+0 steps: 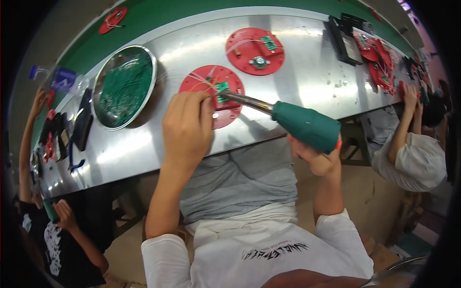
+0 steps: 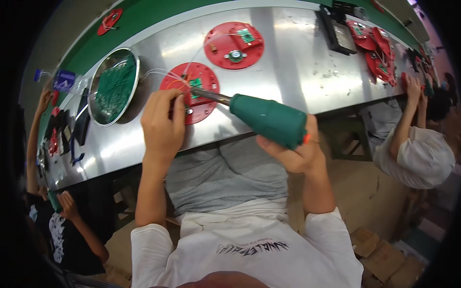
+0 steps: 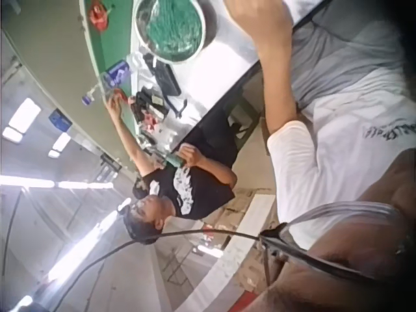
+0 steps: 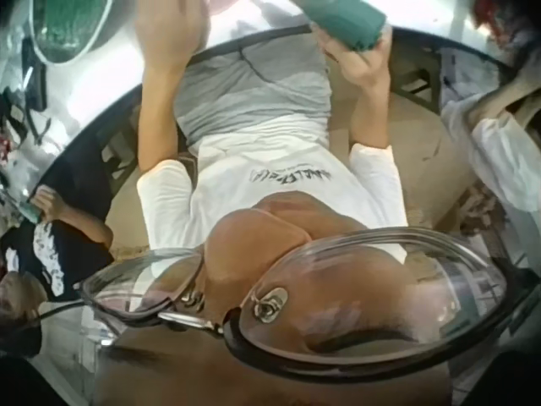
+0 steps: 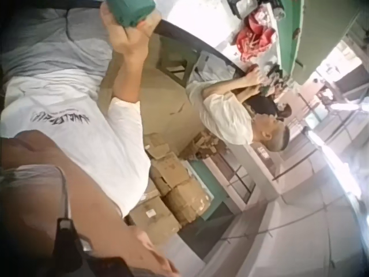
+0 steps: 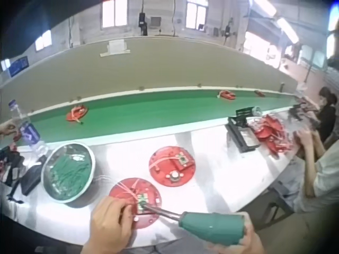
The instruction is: Soldering a wire onto a red circular printed circuit board on an assembly line.
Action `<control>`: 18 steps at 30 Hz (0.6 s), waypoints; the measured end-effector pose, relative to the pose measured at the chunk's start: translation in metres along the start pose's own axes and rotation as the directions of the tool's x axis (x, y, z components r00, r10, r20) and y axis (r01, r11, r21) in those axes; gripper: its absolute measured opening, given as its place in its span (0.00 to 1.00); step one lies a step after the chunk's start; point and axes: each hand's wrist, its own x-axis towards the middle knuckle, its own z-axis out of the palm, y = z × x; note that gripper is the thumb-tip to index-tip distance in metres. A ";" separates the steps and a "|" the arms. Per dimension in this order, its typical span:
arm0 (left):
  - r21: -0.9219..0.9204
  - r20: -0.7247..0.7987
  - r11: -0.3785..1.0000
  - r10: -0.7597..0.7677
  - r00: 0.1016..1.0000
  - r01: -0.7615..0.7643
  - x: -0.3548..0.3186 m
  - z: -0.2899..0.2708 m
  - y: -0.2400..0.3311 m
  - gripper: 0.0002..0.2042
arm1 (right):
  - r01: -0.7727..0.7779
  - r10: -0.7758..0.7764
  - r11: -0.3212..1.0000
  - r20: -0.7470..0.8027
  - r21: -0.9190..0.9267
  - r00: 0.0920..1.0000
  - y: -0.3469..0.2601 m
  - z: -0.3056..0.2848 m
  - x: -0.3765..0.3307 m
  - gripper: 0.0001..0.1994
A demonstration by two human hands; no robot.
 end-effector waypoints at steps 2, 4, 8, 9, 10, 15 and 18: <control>0.006 0.008 1.000 -0.017 1.000 0.017 -0.001 -0.001 0.000 0.05 | -0.022 0.020 0.991 0.020 0.129 1.000 -0.007 -0.003 0.008 0.11; 0.003 0.013 1.000 -0.008 1.000 0.008 0.001 0.002 0.002 0.05 | -0.043 0.031 0.963 0.050 0.266 0.998 -0.006 -0.004 0.008 0.11; 0.007 0.017 1.000 0.021 1.000 -0.021 -0.001 0.004 0.000 0.04 | -0.075 0.053 0.933 0.073 0.351 0.996 -0.006 -0.006 0.010 0.11; 0.003 0.014 0.999 0.037 0.999 -0.037 -0.001 0.005 -0.001 0.04 | -0.101 0.074 0.899 0.079 0.426 0.994 -0.006 -0.005 0.009 0.11; 0.009 0.019 1.000 0.017 1.000 -0.017 0.000 0.004 0.000 0.04 | -0.099 0.071 0.898 0.081 0.430 0.994 -0.005 -0.004 0.008 0.11; 0.020 0.023 0.999 0.030 0.999 -0.031 0.000 0.005 -0.001 0.04 | -0.021 0.047 0.873 -0.041 0.487 0.998 -0.001 -0.006 0.001 0.14; 0.033 0.011 0.999 0.038 0.999 -0.038 0.000 0.005 -0.002 0.04 | 0.042 -0.042 0.896 -0.011 0.442 0.999 0.002 -0.006 0.004 0.15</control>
